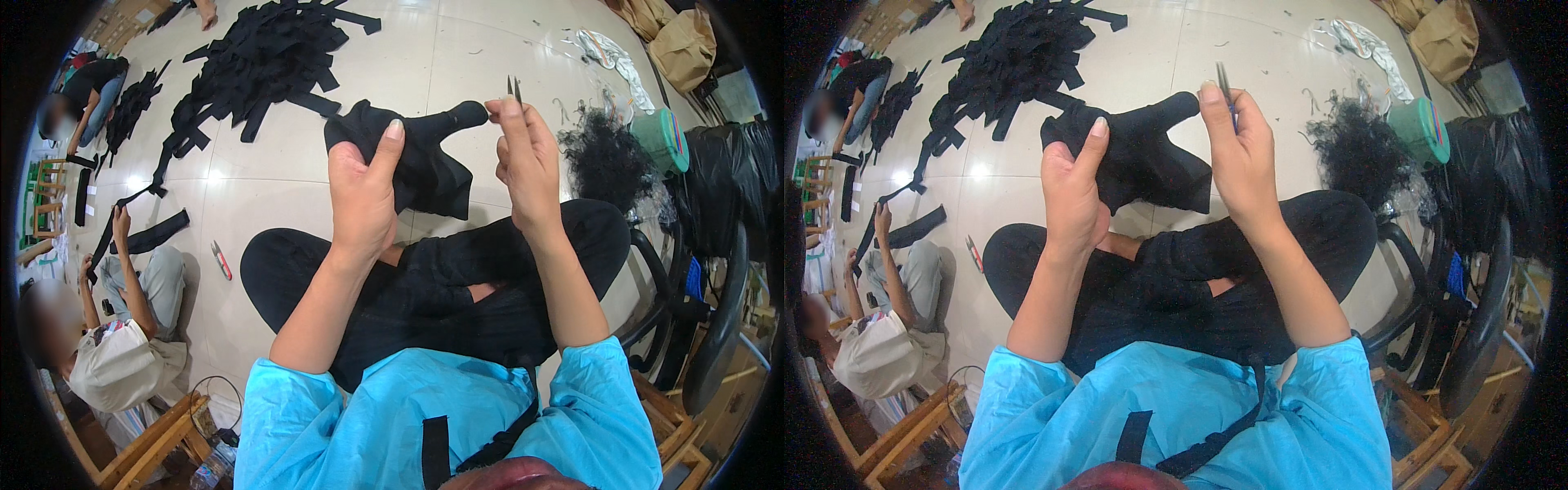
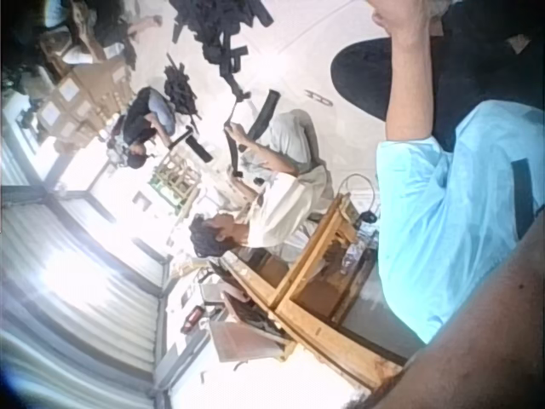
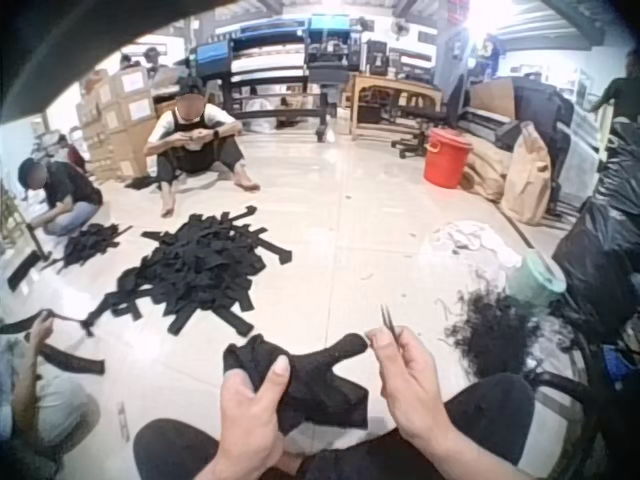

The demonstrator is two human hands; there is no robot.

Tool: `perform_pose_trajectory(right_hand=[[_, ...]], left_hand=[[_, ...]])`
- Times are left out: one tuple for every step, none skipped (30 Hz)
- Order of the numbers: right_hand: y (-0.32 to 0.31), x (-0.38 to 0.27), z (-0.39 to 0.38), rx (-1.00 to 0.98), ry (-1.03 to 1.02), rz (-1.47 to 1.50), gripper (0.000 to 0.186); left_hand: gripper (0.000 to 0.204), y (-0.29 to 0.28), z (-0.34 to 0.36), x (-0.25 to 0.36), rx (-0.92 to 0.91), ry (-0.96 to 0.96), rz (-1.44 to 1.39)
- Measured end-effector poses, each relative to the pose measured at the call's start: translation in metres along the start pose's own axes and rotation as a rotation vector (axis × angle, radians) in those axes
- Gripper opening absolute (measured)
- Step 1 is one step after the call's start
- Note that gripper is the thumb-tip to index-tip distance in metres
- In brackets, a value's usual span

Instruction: The person sits on the floor and uses scissors to trim the edges of a black fabric piece. They repeatedly cut small sections, rotate the fabric, and remove loose threads by hand.

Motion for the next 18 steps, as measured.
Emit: perform_pose_trajectory(right_hand=[[0.004,0.012,-0.001,-0.068,0.119,0.001,0.038],[0.006,0.022,-0.003,-0.136,0.237,0.001,0.037],[0.007,0.032,-0.008,-0.203,0.356,0.002,0.036],[0.017,0.037,-0.013,-0.214,0.453,0.252,0.028],[0.016,0.034,-0.012,-0.206,0.391,0.231,0.026],[0.016,0.029,-0.012,-0.198,0.329,0.211,0.024],[0.016,0.023,-0.012,-0.188,0.267,0.187,0.022],[0.018,0.015,-0.011,-0.163,0.243,0.231,0.018],[0.019,0.015,-0.013,-0.174,0.25,0.263,0.018],[0.019,0.014,-0.014,-0.183,0.256,0.294,0.018],[0.02,0.014,-0.015,-0.192,0.262,0.325,0.018],[0.02,0.014,-0.015,-0.192,0.263,0.314,0.018],[0.02,0.014,-0.015,-0.192,0.264,0.304,0.019],[0.021,0.014,-0.015,-0.191,0.266,0.294,0.019],[0.019,0.013,-0.014,-0.182,0.25,0.24,0.021],[0.018,0.012,-0.013,-0.177,0.237,0.189,0.023],[0.017,0.01,-0.012,-0.172,0.222,0.137,0.025],[0.016,0.009,-0.011,-0.157,0.195,0.112,0.028]], left_hand=[[0.021,0.002,-0.001,0.0,-0.001,-0.016,-0.046],[0.021,0.0,0.001,-0.005,-0.021,-0.08,-0.099],[0.022,-0.003,0.002,-0.012,-0.041,-0.145,-0.152],[0.025,-0.004,0.003,-0.016,-0.059,-0.208,-0.205],[0.025,0.0,0.002,-0.016,-0.093,-0.222,-0.176],[0.026,0.005,0.0,-0.013,-0.127,-0.236,-0.147],[0.028,0.01,-0.001,-0.013,-0.164,-0.251,-0.119],[0.029,0.009,0.0,-0.016,-0.153,-0.257,-0.08],[0.03,0.007,0.001,-0.02,-0.141,-0.263,-0.041],[0.031,0.007,0.001,-0.023,-0.132,-0.27,-0.001],[0.031,0.007,0.001,-0.024,-0.125,-0.284,-0.009],[0.031,0.006,0.002,-0.026,-0.117,-0.298,-0.017],[0.032,0.006,0.002,-0.027,-0.108,-0.313,-0.024],[0.031,0.007,0.002,-0.027,-0.117,-0.314,-0.046],[0.031,0.008,0.002,-0.027,-0.125,-0.316,-0.069],[0.03,0.008,0.002,-0.026,-0.129,-0.316,-0.091],[0.029,0.005,0.002,-0.024,-0.104,-0.293,-0.08],[0.029,0.002,0.002,-0.021,-0.078,-0.27,-0.069]])
Point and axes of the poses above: each hand's wrist, its own z-axis towards the middle knuckle, its own y-axis out of the palm, x = y × z, the point moved 9 cm from there along z, towards the middle knuckle, and after that the axes turned 14 degrees about -y, right-handed, at the moved point
